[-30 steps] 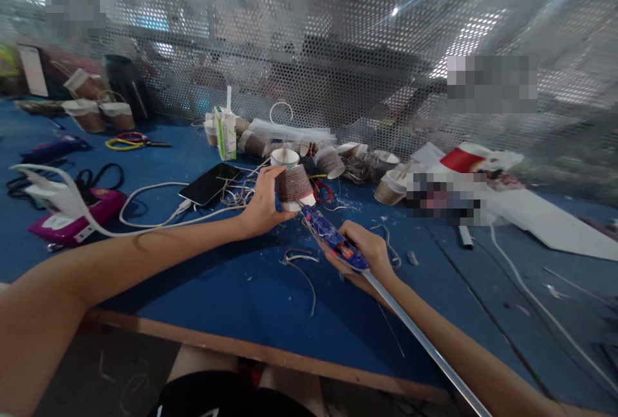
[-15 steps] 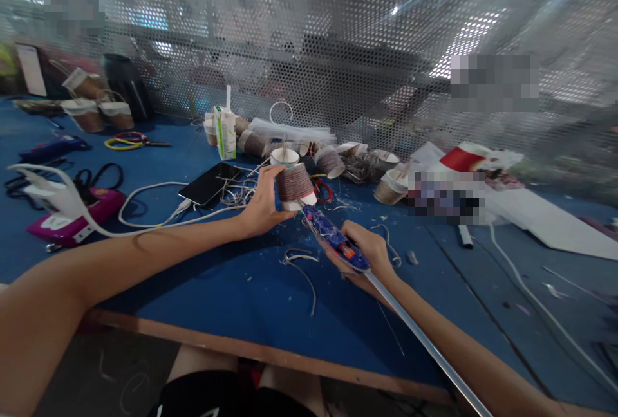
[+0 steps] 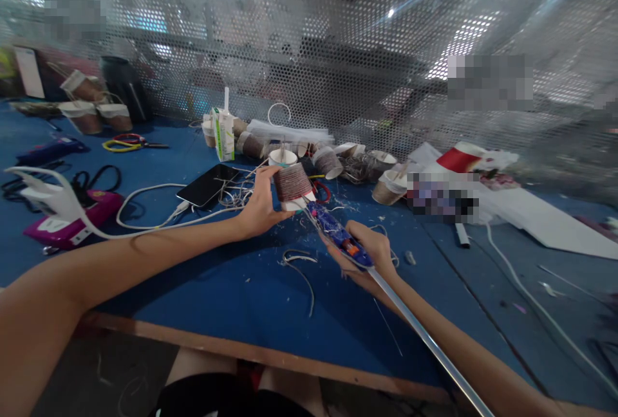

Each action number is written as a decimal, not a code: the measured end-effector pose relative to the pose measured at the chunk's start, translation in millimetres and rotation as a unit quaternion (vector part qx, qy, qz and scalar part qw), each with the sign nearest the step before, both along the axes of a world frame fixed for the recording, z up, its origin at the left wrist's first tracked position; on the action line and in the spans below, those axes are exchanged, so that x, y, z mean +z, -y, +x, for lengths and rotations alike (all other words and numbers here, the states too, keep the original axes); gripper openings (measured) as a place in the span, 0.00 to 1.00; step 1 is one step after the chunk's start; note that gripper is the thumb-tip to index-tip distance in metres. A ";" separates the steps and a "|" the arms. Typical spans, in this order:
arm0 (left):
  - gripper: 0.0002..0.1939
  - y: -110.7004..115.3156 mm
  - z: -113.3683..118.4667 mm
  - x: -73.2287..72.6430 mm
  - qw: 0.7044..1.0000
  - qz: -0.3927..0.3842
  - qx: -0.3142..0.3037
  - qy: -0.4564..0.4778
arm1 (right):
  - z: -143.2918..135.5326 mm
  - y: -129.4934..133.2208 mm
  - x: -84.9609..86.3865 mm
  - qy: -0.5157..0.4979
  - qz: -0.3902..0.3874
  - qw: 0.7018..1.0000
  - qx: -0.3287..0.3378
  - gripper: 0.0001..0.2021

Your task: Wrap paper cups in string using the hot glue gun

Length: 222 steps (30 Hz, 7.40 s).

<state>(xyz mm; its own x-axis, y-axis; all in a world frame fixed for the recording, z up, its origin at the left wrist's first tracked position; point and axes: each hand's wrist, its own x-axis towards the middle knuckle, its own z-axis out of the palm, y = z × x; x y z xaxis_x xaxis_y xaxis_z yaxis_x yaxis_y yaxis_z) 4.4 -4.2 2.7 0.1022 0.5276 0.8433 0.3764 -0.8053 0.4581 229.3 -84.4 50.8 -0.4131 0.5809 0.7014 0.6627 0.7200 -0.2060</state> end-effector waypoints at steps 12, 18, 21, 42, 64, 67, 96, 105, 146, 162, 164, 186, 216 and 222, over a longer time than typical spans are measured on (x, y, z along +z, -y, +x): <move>0.44 -2.4 -1.4 -3.8 1.000 -0.009 -0.009 0.013 | 0.4 3.3 3.4 -0.025 -0.032 0.998 -0.042 0.19; 0.46 -3.2 -1.0 -4.7 1.000 -0.005 -0.008 0.015 | 0.4 3.8 7.0 -0.027 -0.042 0.998 -0.043 0.18; 0.46 -3.7 0.2 -5.1 1.000 -0.005 -0.014 0.025 | 0.6 4.0 8.2 -0.033 -0.048 0.997 -0.048 0.19; 0.44 -2.3 1.6 -4.1 0.998 0.017 -0.046 0.049 | 27.5 -28.7 1.5 0.035 -0.019 0.996 -0.079 0.16; 0.42 0.4 -2.1 -2.8 0.980 -0.010 -0.175 0.096 | 35.4 -30.1 22.1 0.085 -0.230 0.962 0.122 0.22; 0.42 0.8 -1.5 -2.8 0.981 -0.040 -0.178 0.069 | 14.2 -16.4 17.2 0.111 -0.283 0.944 0.127 0.23; 0.37 12.1 -6.9 10.1 0.937 -0.170 -0.303 0.021 | 29.7 -34.4 15.1 -0.231 -0.282 0.927 -0.093 0.22; 0.39 5.1 -6.0 6.4 0.967 -0.137 -0.213 0.016 | 29.2 -26.5 17.1 -0.315 -0.030 0.949 0.006 0.10; 0.38 7.6 -3.3 9.9 0.985 -0.026 -0.166 -0.031 | -4.6 3.7 4.8 -0.293 -0.399 0.846 0.200 0.19; 0.36 7.9 -1.6 7.4 0.964 -0.071 -0.254 0.017 | 4.6 -11.0 12.4 -0.467 -0.423 0.761 0.157 0.19; 0.37 7.3 -2.2 7.4 0.962 -0.076 -0.261 0.019 | 6.8 -12.2 11.7 -0.494 -0.379 0.771 0.135 0.19; 0.40 6.8 -1.9 2.0 0.944 -0.134 -0.294 0.065 | 5.8 -13.6 11.5 -0.527 -0.351 0.769 0.090 0.20; 0.40 21.4 -1.2 9.3 0.961 0.099 -0.170 -0.193 | 9.8 -5.5 -6.8 -0.035 -0.156 0.985 0.060 0.27; 0.45 5.4 -2.8 -2.1 0.988 0.068 -0.076 0.116 | 42.8 -30.7 14.9 -0.086 -0.115 0.986 -0.084 0.25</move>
<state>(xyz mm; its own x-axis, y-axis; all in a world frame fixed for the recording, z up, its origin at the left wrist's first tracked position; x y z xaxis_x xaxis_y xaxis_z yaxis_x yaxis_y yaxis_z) 1.6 -9.5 0.6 -0.0339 0.4009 0.9155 0.1438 -0.9045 0.4014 272.1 -53.7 65.6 -0.1836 0.7833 0.5939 0.7098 0.5237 -0.4712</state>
